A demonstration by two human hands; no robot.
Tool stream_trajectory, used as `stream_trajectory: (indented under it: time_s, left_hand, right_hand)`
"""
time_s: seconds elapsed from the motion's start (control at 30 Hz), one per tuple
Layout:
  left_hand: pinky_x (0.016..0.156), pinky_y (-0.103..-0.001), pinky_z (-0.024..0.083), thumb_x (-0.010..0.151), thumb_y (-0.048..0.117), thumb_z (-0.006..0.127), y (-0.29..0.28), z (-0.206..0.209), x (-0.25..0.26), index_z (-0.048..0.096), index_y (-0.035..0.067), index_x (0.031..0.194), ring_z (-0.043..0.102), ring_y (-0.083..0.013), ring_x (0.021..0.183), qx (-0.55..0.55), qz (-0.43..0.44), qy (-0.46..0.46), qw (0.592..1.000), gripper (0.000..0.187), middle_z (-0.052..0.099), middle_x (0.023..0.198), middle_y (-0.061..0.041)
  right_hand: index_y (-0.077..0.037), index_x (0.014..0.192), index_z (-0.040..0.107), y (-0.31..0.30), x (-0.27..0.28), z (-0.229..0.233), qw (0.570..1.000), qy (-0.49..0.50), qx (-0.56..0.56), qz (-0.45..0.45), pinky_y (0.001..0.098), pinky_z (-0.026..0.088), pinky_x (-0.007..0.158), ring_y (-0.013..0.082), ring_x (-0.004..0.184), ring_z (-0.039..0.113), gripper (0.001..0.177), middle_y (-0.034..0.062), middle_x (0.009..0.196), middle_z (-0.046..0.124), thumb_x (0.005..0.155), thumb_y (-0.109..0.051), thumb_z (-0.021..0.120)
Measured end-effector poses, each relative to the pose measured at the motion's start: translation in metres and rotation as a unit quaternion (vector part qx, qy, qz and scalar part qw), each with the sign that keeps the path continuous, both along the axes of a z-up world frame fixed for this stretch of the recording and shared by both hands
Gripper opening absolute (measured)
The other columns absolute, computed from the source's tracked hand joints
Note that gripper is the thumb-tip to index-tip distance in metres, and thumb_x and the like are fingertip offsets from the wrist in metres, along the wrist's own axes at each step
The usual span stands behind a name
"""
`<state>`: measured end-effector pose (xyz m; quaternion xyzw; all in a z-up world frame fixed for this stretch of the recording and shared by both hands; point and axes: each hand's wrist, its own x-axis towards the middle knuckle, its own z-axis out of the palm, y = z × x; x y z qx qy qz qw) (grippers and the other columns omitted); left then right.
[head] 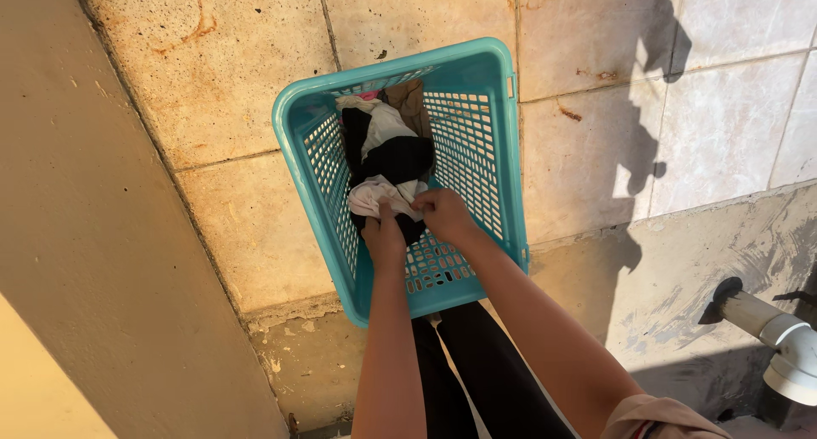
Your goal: The person hangs wet clothes on a clothesline and drying rack using hangers and clips. They take items from a blue basket, place them on hangers, and hang them on the line or rack.
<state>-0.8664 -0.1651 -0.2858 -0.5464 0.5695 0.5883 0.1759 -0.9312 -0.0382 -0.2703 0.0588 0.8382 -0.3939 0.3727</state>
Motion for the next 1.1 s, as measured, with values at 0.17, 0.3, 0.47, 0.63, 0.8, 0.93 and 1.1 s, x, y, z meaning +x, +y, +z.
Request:
stream_trajectory:
  time_s: [0.17,0.3,0.47,0.63,0.8,0.93,1.1]
  left_hand:
    - [0.076,-0.042,0.054,0.085,0.049,0.074,0.007,0.020,-0.012,0.070,-0.004,0.107,0.068,-0.0314,0.092,-0.030,-0.171,-0.015,0.985,0.058,0.067,0.105,-0.023]
    - [0.079,-0.042,0.052,0.095,0.041,0.067,0.006,0.073,-0.034,0.068,-0.001,0.119,0.060,-0.0342,0.105,-0.089,-0.293,0.041,0.951,0.049,0.069,0.113,-0.020]
    - [0.106,-0.050,0.048,0.099,0.022,0.066,-0.007,0.178,-0.019,0.059,0.009,0.138,0.053,-0.0343,0.130,-0.451,-0.398,0.214,0.770,0.042,0.056,0.134,-0.015]
    - [0.086,-0.049,0.053,0.085,0.004,0.069,-0.021,0.210,-0.016,0.032,0.001,0.155,0.066,-0.0410,0.110,-0.368,-0.238,0.075,0.895,0.079,0.062,0.128,-0.023]
    - [0.077,-0.049,0.057,0.093,0.002,0.066,0.017,0.212,-0.016,0.053,0.001,0.125,0.074,-0.0387,0.095,-0.362,-0.324,0.158,0.860,0.035,0.073,0.109,-0.018]
    - [0.073,-0.050,0.055,0.095,0.006,0.067,0.101,0.227,-0.019,0.051,0.003,0.128,0.071,-0.0418,0.091,-0.333,-0.417,0.211,0.819,0.037,0.072,0.103,-0.021]
    - [0.070,-0.049,0.054,0.096,0.007,0.060,0.236,0.241,-0.018,0.047,0.009,0.134,0.072,-0.0400,0.088,-0.216,-0.521,0.268,0.781,0.040,0.072,0.102,-0.019]
  right_hand:
    - [-0.006,0.116,0.077,0.006,0.000,0.087,0.995,-0.078,-0.068,-0.001,0.0364,0.060,0.080,0.0222,0.093,0.075,0.028,0.0136,0.119,0.076,0.096,-0.008,0.058]
    - [-0.009,0.135,0.064,0.011,0.007,0.155,0.995,0.093,-0.043,0.008,0.0411,0.054,0.089,0.0348,0.104,0.064,0.046,0.0143,0.150,0.051,0.090,-0.010,0.071]
    - [-0.006,0.140,0.058,0.041,-0.006,0.191,0.901,0.394,0.160,-0.088,0.0497,0.049,0.095,0.0397,0.117,0.058,0.058,0.0160,0.139,0.053,0.083,-0.008,0.073]
    - [-0.006,0.115,0.065,0.068,-0.005,0.170,0.962,0.131,0.125,-0.205,0.0504,0.050,0.079,0.0413,0.095,0.066,0.030,0.0199,0.105,0.068,0.090,-0.020,0.072]
    - [-0.001,0.108,0.063,0.132,0.030,0.166,0.934,0.129,0.118,-0.311,0.0472,0.050,0.074,0.0390,0.083,0.065,0.030,0.0229,0.088,0.067,0.087,-0.019,0.076]
    - [-0.002,0.107,0.062,0.224,0.086,0.183,0.892,0.121,0.107,-0.423,0.0401,0.050,0.071,0.0284,0.075,0.066,0.024,0.0187,0.082,0.067,0.092,-0.017,0.074]
    - [-0.002,0.115,0.063,0.345,0.168,0.199,0.813,0.218,0.117,-0.527,0.0328,0.052,0.074,0.0167,0.082,0.066,0.026,0.0088,0.093,0.070,0.092,-0.009,0.073]
